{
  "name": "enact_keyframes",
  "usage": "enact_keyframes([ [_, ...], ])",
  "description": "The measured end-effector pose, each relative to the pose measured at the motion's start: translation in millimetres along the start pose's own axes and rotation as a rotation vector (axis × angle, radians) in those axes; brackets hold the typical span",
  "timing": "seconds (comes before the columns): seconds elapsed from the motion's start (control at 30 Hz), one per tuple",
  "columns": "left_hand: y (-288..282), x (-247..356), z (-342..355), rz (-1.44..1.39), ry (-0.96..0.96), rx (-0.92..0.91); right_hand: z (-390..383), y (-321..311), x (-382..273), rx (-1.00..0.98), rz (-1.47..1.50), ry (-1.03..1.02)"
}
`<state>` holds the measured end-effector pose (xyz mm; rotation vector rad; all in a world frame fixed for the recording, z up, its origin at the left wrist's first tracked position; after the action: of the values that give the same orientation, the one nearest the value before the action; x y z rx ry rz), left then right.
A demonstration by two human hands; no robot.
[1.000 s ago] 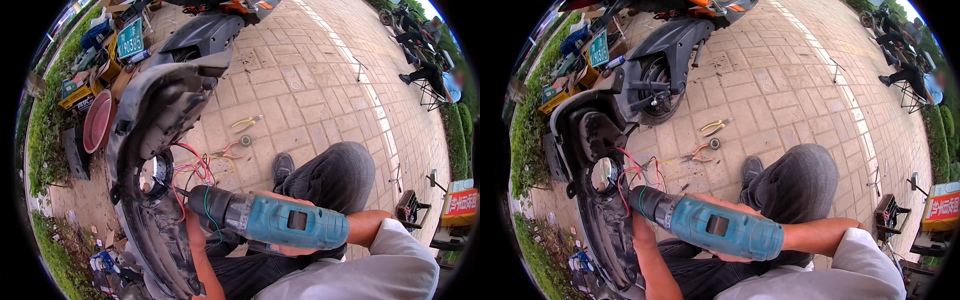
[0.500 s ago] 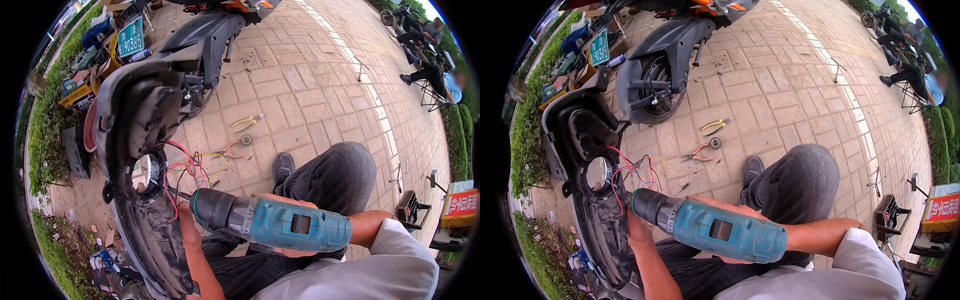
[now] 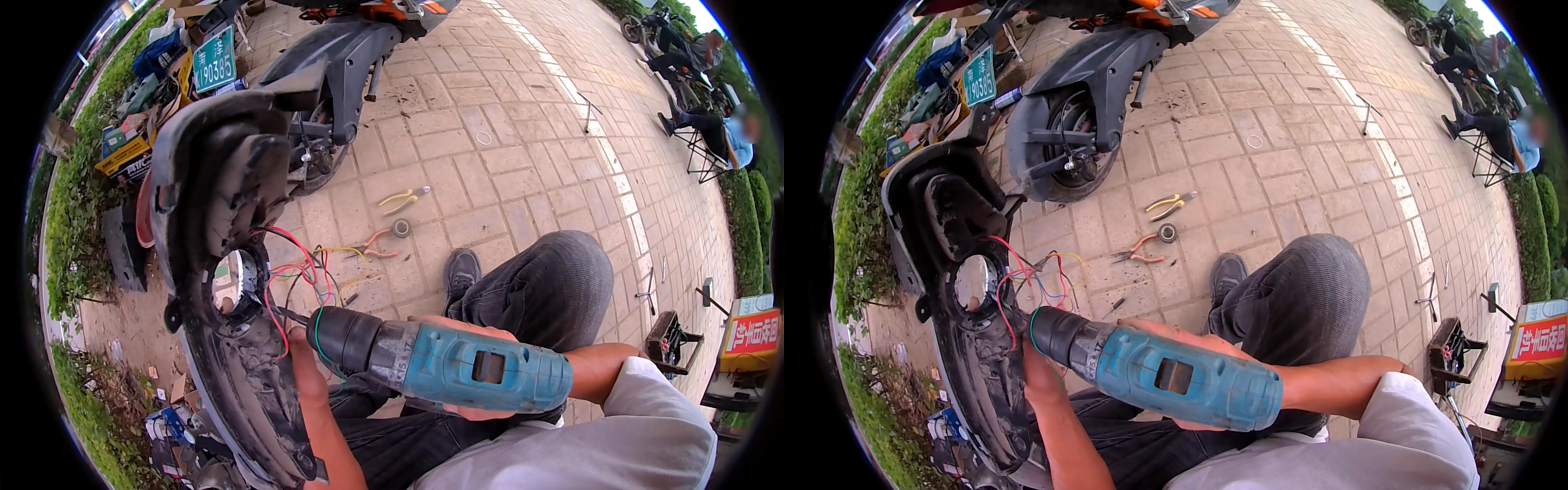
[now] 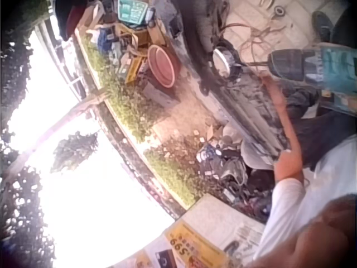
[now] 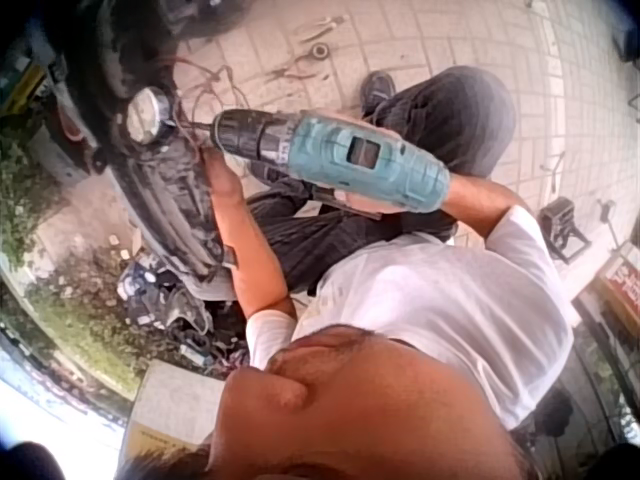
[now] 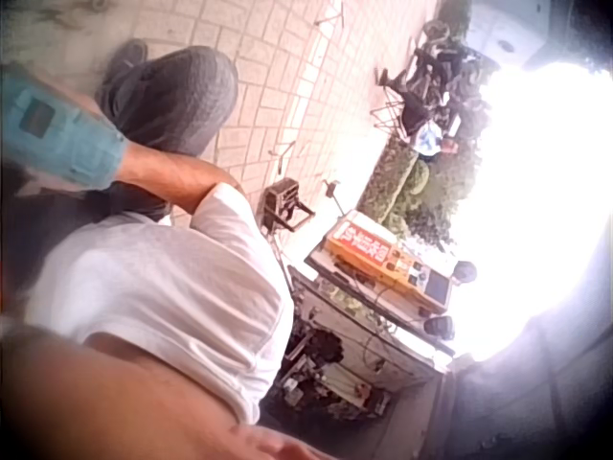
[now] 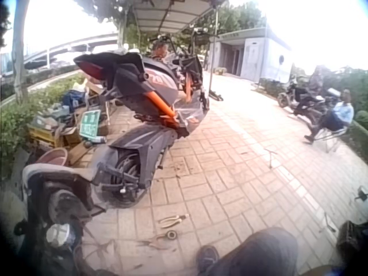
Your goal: The person uses a cordless drill to work on a scooter headlight assembly, drilling into the plastic housing and manipulating the internal wiring. The person holds the assembly with one hand and operates the drill with the other, occasionally adjusting the position of the part.
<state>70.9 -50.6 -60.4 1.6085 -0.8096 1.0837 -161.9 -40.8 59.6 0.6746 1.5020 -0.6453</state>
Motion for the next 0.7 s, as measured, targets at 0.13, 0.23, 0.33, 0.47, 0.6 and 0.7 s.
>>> enact_keyframes([
  [0.13,-7,-1,3,-0.019,-0.007,0.040,0,2,3,-0.026,0.040,0.008],
  [0.23,-9,-2,4,-0.029,-0.013,0.046,0,2,6,-0.033,0.061,0.015],
  [0.33,-11,-2,3,-0.028,-0.015,0.051,0,3,8,-0.037,0.067,0.013],
  [0.47,-10,-4,4,-0.039,-0.024,0.043,-1,3,10,-0.025,0.059,0.009],
  [0.6,-10,-7,4,-0.052,-0.040,0.036,-1,5,13,-0.020,0.066,0.004],
  [0.7,-10,-11,2,-0.062,-0.063,0.025,-1,6,14,-0.016,0.075,0.000],
])
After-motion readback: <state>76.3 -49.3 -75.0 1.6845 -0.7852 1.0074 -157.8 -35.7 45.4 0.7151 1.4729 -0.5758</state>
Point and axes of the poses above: each hand's wrist, its own z-axis towards the middle knuckle, its own y-axis out of the palm, x = y × z, the point moved 9 cm from there along z, towards the middle knuckle, and after that the axes turned 7 degrees about -z, right-handed, at the moved point
